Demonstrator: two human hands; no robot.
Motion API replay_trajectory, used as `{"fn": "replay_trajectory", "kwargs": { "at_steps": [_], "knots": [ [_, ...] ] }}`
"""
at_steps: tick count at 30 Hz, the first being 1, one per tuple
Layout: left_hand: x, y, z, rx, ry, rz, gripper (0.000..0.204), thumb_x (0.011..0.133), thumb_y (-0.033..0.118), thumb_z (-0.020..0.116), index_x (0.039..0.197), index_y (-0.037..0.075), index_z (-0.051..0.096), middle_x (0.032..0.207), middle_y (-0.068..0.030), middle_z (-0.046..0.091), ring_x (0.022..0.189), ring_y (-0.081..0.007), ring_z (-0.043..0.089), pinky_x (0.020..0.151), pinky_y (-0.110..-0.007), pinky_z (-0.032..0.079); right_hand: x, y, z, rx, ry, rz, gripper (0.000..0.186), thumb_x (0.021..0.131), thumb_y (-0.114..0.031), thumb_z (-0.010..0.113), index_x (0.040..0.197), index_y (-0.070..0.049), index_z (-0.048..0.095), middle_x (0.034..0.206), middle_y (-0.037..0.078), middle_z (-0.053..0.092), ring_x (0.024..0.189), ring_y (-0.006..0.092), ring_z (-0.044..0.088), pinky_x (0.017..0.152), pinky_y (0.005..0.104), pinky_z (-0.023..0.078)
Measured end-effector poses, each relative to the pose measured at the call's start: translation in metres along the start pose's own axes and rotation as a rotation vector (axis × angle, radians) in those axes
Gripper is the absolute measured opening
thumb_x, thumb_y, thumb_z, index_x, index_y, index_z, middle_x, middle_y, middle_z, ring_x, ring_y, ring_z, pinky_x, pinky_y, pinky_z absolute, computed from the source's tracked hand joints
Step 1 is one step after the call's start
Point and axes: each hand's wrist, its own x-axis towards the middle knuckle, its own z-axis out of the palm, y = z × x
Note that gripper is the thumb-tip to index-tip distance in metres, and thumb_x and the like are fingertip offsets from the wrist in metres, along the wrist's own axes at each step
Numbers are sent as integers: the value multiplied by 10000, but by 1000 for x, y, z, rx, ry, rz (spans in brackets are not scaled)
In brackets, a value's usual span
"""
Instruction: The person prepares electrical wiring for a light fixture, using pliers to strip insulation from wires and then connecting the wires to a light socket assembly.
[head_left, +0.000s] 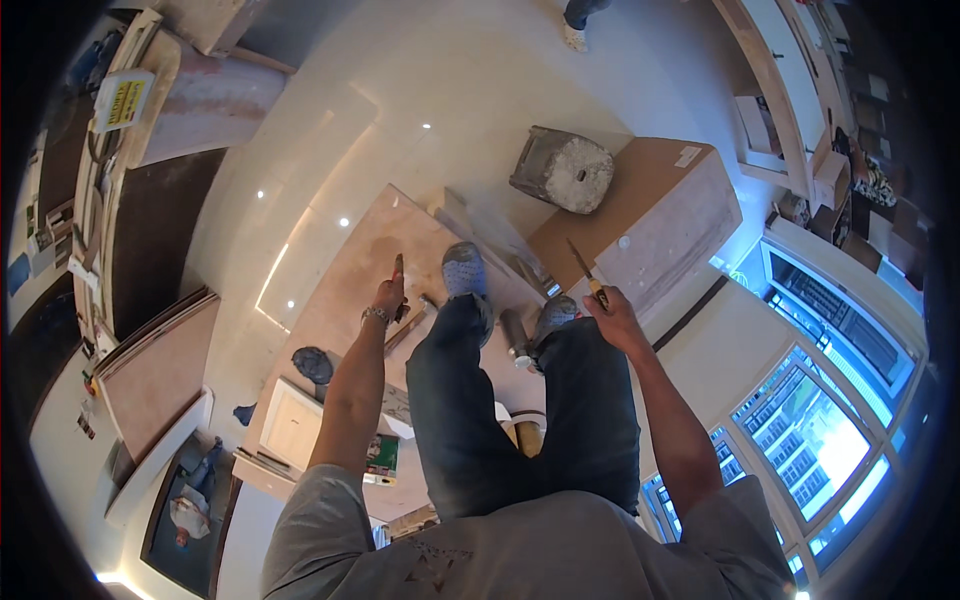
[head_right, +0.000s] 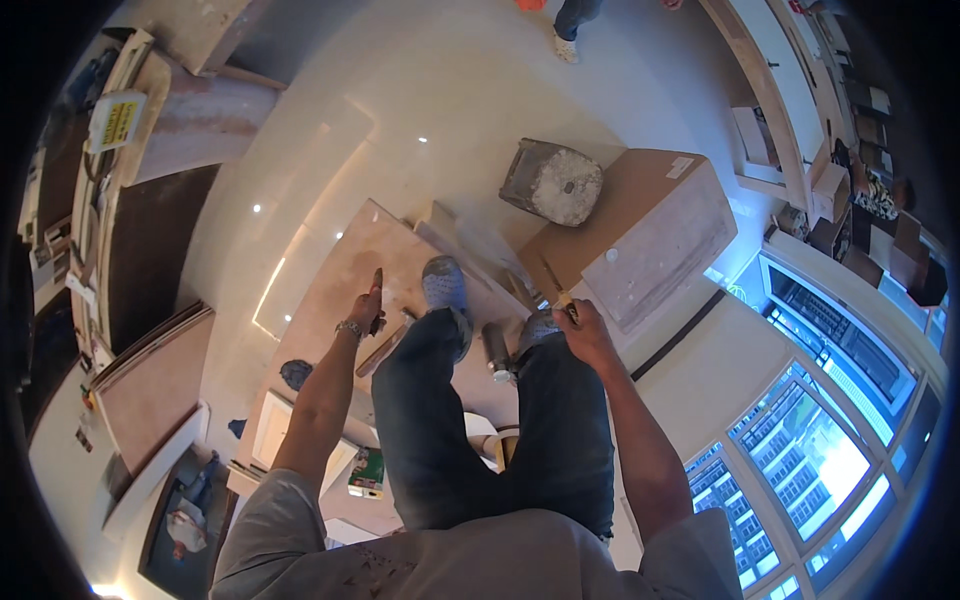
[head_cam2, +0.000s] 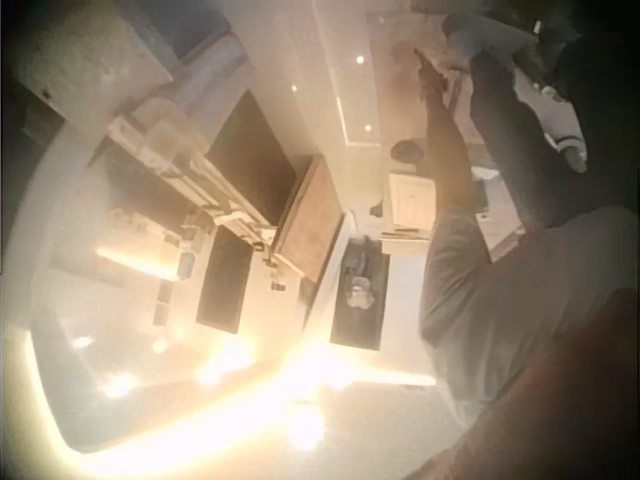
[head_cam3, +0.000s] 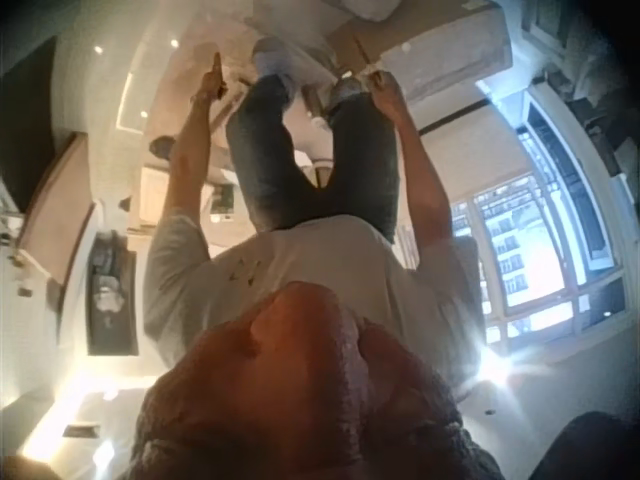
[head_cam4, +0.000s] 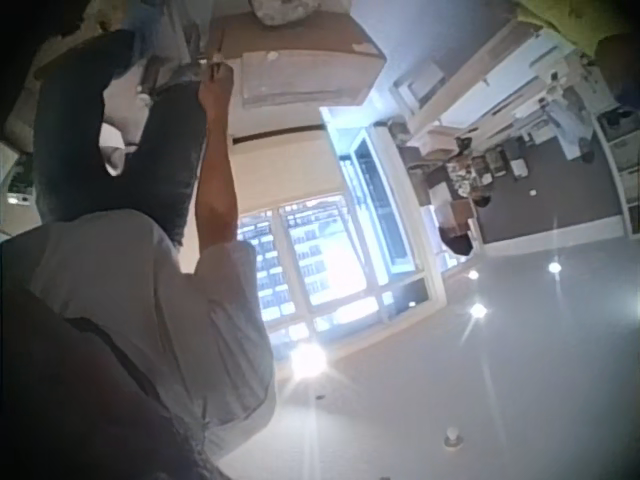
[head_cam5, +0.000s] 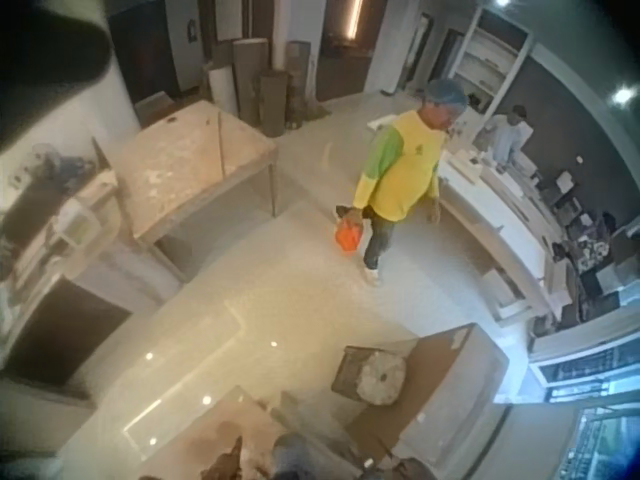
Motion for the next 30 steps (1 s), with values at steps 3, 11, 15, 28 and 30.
{"fn": "replay_trajectory", "kwargs": {
  "at_steps": [3, 11, 15, 28, 30],
  "knots": [
    [38, 6, 20, -55, 57, -83, 526, 1060, 571, 463, 1094, 46, 482, 715, -145, 567, 488, -267, 594, 409, -405, 500, 25, -6, 4, 44, -6, 18, 362, 997, -338, 696, 1036, 15, 624, 883, 131, 606, 808, 239, 581, 755, 390, 486],
    [65, -15, 12, 48, 78, 21, 566, 1066, 575, 418, 891, 39, 464, 577, -125, 524, 417, -256, 544, 370, -408, 460, 7, -57, -77, 62, -61, 149, 347, 1015, -320, 678, 1061, 19, 619, 868, 88, 592, 813, 185, 553, 760, 362, 472],
    [40, 41, 20, 60, -81, -176, 637, 1043, 657, 399, 934, 33, 464, 577, -120, 516, 421, -258, 539, 372, -406, 464, -77, -96, -166, 68, -22, 388, 391, 1011, -351, 691, 1168, 4, 643, 948, 62, 649, 855, 124, 591, 773, 306, 492],
    [27, 35, -7, -132, 6, -174, 584, 1063, 580, 397, 884, 26, 443, 615, -163, 563, 445, -280, 557, 410, -430, 472, -143, -141, -242, 120, -51, 603, 327, 1017, -294, 682, 1197, -24, 645, 916, 0, 635, 805, 74, 574, 733, 275, 486],
    [18, 50, 4, -13, -8, -189, 682, 1036, 651, 397, 919, -8, 523, 630, -179, 590, 471, -282, 583, 423, -426, 469, -104, -134, -244, 146, -72, 582, 308, 1011, -285, 687, 1180, -30, 647, 899, 11, 630, 790, 80, 565, 727, 281, 480]
  ]
}}
